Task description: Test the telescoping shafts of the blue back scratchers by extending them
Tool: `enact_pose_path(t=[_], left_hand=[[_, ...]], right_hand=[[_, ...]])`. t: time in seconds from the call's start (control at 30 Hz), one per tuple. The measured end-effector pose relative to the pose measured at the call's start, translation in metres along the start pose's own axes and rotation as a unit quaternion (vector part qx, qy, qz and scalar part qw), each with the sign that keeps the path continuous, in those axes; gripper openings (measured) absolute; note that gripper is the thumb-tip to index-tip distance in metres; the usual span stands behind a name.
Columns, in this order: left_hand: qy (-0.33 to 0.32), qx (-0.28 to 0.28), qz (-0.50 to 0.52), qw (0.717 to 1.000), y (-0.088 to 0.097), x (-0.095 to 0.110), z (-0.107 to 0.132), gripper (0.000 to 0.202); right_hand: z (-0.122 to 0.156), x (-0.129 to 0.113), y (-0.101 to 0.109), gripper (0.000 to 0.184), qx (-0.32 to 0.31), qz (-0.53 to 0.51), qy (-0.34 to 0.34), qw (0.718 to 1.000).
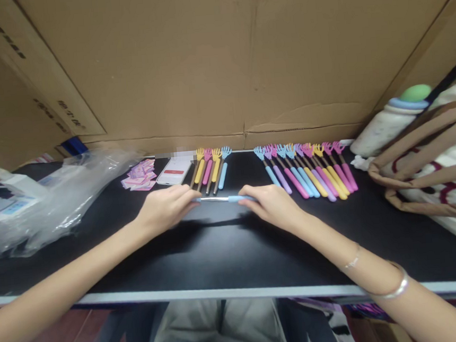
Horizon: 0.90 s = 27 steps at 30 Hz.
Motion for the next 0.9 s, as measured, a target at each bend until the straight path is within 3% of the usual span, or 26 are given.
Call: enact_pose_path(t=[0.33,0.57,0.77,0.9], left_hand=[[0.045,-0.029,0.059,0.997,0.000,0.009,-0.002,0.023],[0.026,-0.027,0.036,0.999,0.001,0.010,0.000,0.023],[-0.029,-0.013,0.003,1.000,0.013,0.000,-0.005,0.025],[-0.036,-0.008,-0.035,0.999,0.024,-0.019,-0.001,0.026]], right_hand=[[-0.002,-0.013,0.004,0.028,0.022,0.077,-0.007,0.997],[-0.005,-0.028,-0.008,0.030,0.036,0.171,0.090,0.980],[-0.008,-0.030,-0.001,0.033,0.105,0.266,0.143,0.948],[-0.002,-0.011,0.015,0.031,0.123,0.307,0.134,0.934]])
Point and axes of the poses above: each hand's wrist, its own z-axis away from the middle knuckle, its own y-axis out of the back of the hand, x = y × z, the point moved 1 cm from there along -z, towards the middle knuckle, and after that the axes turned 4 degrees about -y, right-handed, at the moved point
